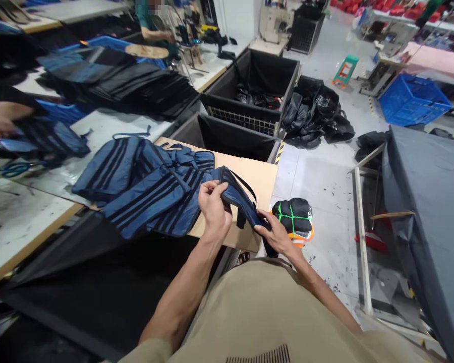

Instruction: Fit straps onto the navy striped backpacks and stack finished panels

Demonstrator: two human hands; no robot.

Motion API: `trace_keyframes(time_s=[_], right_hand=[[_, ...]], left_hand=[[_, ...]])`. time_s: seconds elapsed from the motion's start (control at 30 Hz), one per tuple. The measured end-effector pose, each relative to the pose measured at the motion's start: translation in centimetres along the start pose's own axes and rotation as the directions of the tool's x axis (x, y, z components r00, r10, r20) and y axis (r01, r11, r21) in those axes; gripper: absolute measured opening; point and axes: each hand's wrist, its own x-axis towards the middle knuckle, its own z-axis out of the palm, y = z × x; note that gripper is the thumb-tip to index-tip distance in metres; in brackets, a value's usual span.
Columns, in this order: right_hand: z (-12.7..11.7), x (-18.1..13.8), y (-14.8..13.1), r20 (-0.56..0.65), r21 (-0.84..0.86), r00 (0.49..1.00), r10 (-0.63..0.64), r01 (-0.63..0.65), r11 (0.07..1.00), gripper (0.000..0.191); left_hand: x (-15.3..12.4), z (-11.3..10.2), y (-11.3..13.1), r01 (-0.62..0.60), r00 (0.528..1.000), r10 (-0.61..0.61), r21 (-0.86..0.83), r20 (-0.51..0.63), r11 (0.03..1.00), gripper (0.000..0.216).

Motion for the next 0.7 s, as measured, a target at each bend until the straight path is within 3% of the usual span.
trace_keyframes(time_s=[0.13,0.23,0.37,0.47,0.57,0.7], right_hand=[[1.0,0.0,-1.0,0.05,-0.061,0.995,-0.092,0.095,0.994,0.054],[2.6,0.4,-1.4,0.065,-0.124,0.977,-0.205,0.211,0.97,0.069],[3.5,1.9,-1.7,-0.032,-0.174,0.953,-0.301,0.291,0.941,0.045],[2.6,3.1,-2.6,-0.065,-0.118,0.979,-0.192,0.183,0.976,0.039],[1.2,3.8,-3.7,-0.03,-0.046,0.998,-0.047,0.046,0.998,0.047],[0.3,3.8,-4.1,0.052,-0.075,0.996,-0.072,0.076,0.994,0.051]], left_hand=[[0.6,0.2,0.4,0.009,1.0,-0.009,-0.013,0.005,1.0,0.037],[0.8,0.5,0.9,-0.004,1.0,0.003,-0.036,-0.019,0.999,0.038],[1.0,0.9,2.0,-0.011,1.0,0.011,-0.051,-0.014,0.999,0.039],[1.6,0.9,3.1,-0.026,0.999,0.027,-0.034,0.04,0.999,0.039],[2.3,0.3,3.6,-0.052,0.992,0.054,-0.019,0.115,0.998,0.041],[2.5,-2.0,2.8,-0.066,0.993,0.061,0.045,0.098,0.997,0.046]])
